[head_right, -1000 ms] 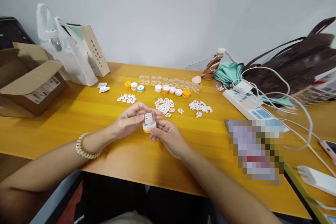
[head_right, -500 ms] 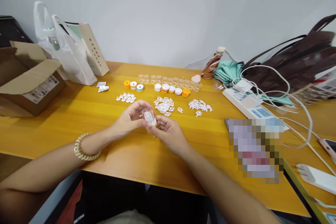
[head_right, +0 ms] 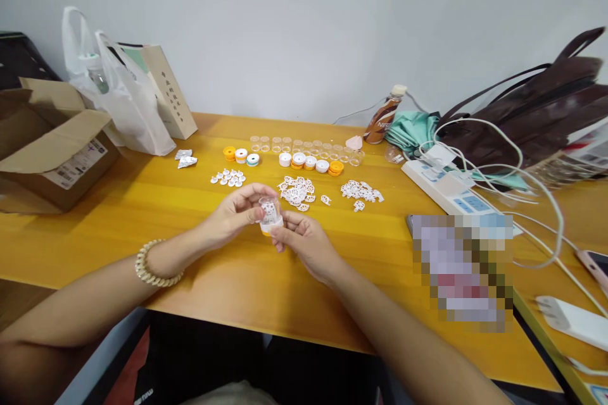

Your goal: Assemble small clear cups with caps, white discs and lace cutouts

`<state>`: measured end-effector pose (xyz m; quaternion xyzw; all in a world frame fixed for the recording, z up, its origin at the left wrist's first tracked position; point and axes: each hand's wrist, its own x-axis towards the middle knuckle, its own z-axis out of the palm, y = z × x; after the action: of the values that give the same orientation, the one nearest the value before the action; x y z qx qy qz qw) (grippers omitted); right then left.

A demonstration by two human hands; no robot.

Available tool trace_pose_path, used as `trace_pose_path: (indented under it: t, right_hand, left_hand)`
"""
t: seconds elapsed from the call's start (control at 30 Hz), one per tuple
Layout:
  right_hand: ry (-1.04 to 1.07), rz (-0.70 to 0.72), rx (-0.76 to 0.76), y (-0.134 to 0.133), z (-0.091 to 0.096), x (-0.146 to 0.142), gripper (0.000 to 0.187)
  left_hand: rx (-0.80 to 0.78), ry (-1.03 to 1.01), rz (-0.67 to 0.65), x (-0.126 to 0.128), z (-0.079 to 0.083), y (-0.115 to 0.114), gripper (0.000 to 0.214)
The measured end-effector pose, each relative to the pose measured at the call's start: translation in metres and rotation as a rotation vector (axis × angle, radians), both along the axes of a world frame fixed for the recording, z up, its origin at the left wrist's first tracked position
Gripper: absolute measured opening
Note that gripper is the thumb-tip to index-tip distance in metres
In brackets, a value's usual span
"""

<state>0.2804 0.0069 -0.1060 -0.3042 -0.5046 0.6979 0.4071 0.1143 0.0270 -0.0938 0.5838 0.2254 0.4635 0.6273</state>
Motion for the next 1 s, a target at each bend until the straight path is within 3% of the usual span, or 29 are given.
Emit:
trace_pose_path:
  t: [0.2,0.37,0.43,0.5,0.6,0.67,0.77,0.83,1.0]
  right_hand:
    - [0.087,0.04,-0.092,0.0,-0.005,-0.001,0.012]
    - [0.028,0.0,-0.01,0.0,-0.004,0.0,0.015]
    - [-0.015,-0.024,0.046,-0.001,-0.003,-0.002,0.016]
    - [-0.059,-0.07,0.096,-0.003,-0.002,-0.004,0.017]
    - [-0.101,-0.135,0.132,-0.006,-0.001,-0.008,0.021]
    - [-0.097,-0.146,0.122,-0.005,-0.002,-0.008,0.021]
    - [-0.07,-0.146,0.099,-0.002,-0.003,-0.005,0.02]
    - [-0.058,-0.141,0.093,-0.001,-0.004,-0.003,0.02]
    - [-0.085,-0.151,0.118,-0.005,-0.002,-0.004,0.024]
  left_hand:
    - [-0.06,-0.048,-0.046,-0.001,0.002,0.0,0.028]
    - [0.004,0.005,-0.066,-0.003,0.003,-0.001,0.031]
    - [0.058,0.029,0.017,0.001,0.002,-0.004,0.027]
    - [0.107,0.006,0.184,0.006,0.0,-0.006,0.02]
    - [0.126,-0.029,0.353,0.011,-0.004,-0.008,0.023]
    - [0.126,-0.016,0.31,0.009,-0.005,-0.006,0.02]
    - [0.117,0.008,0.112,0.001,-0.002,-0.001,0.018]
    - [0.104,0.019,0.049,-0.004,0.0,0.002,0.018]
    - [0.18,-0.029,0.197,0.001,-0.003,0.0,0.017]
